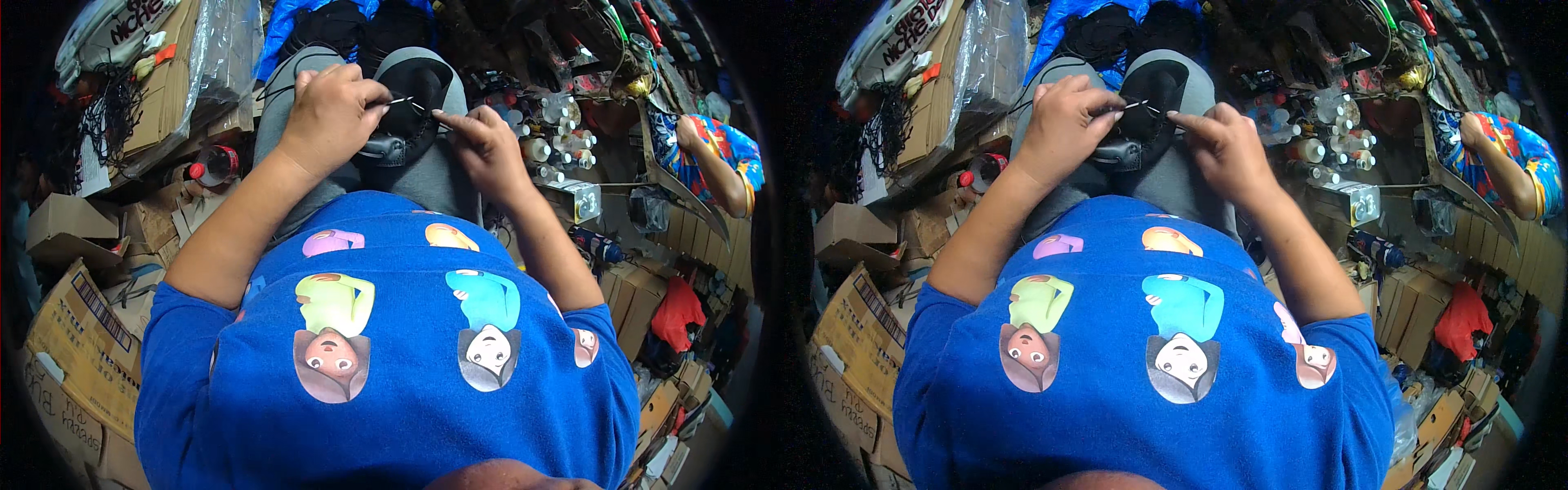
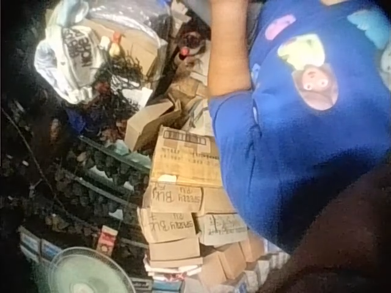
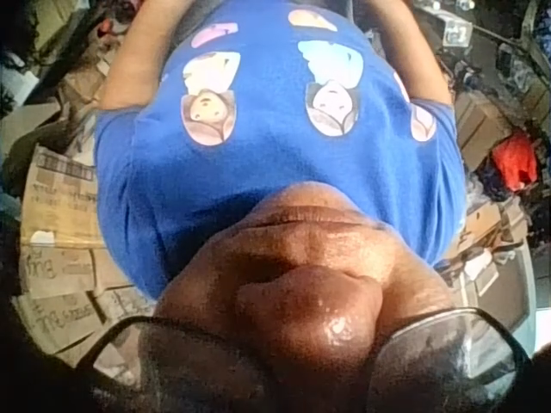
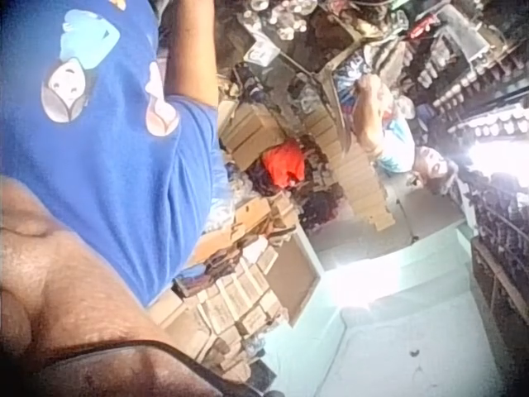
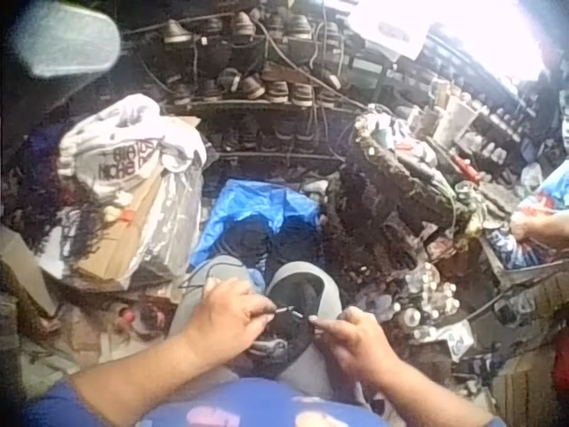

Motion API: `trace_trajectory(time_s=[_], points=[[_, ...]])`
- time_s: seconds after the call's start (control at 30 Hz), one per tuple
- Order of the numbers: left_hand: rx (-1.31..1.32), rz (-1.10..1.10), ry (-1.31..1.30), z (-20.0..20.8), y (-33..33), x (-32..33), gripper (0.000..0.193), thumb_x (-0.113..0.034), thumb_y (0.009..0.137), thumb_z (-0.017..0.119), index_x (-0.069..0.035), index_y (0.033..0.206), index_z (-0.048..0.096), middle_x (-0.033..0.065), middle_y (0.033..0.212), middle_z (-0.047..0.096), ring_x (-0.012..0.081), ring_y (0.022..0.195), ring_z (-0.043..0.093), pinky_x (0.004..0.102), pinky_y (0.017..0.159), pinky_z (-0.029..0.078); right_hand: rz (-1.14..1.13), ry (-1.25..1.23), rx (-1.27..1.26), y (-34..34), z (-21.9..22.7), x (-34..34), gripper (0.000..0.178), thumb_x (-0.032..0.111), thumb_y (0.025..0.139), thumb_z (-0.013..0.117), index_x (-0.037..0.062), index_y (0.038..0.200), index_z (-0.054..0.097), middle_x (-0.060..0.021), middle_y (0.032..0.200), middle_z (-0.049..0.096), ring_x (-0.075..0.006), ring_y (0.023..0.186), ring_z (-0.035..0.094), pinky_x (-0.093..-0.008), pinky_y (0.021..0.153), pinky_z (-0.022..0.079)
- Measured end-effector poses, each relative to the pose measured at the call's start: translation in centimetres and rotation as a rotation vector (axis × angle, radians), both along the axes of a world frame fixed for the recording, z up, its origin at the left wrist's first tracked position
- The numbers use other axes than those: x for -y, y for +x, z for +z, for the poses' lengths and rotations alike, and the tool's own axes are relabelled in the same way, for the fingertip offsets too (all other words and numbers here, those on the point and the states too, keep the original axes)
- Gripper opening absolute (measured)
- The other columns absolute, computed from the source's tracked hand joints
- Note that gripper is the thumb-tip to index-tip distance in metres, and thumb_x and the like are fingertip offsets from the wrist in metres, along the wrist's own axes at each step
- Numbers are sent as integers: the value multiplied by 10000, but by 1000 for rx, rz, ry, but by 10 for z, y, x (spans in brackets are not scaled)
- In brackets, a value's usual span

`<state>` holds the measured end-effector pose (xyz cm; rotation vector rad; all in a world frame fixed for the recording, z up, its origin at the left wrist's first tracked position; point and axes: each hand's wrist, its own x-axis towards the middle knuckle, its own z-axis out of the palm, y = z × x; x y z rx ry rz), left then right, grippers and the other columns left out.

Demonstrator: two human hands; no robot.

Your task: Stitch the upper part of a black shoe using a needle and thread by hand.

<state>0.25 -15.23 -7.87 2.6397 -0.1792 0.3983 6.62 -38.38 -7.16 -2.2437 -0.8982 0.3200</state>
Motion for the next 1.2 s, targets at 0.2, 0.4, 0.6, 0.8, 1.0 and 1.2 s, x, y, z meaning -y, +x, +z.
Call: trace_trajectory(time_s=[0.2,0.4,0.6,0.8,1.0,1.2], points=[[-141,-100,-465,-14,11,-1,166,-122,727,719,-181,880,743,45,707,502,212,731,525,336,663,441,57,12,-475,41,5,4,499,-133,676,449,93,1052,687,-4,867,470,-98,812,494,-219,740,420],[-148,-145,-482,-21,11,-3,202,-71,732,699,-158,910,737,25,708,439,161,684,460,276,646,399,133,-43,-378,52,7,-3,449,-87,708,480,159,999,719,-38,834,518,-158,819,534,-277,764,447],[-164,-150,-475,-21,12,-4,198,-70,732,698,-157,906,736,26,707,442,162,684,457,273,641,396,148,-68,-357,55,10,-4,442,-86,705,485,159,982,727,-42,832,531,-171,824,542,-286,774,449],[-171,-157,-506,-21,13,-4,203,-55,730,694,-152,903,736,26,699,440,161,685,457,274,640,396,175,-79,-350,57,12,-4,425,-80,720,498,157,987,728,-39,822,529,-165,833,536,-283,783,446],[-193,-159,-510,-21,13,-5,211,-53,735,686,-151,915,736,26,694,442,153,688,460,270,638,395,159,-93,-352,57,14,-6,398,-69,734,514,153,984,730,-36,822,528,-161,833,533,-277,789,440],[-226,-175,-531,-22,13,-2,221,-53,734,684,-144,929,733,32,718,488,157,697,482,269,644,400,168,-80,-404,59,10,-3,367,-43,753,545,151,1006,728,-24,814,521,-153,824,524,-280,792,437]])
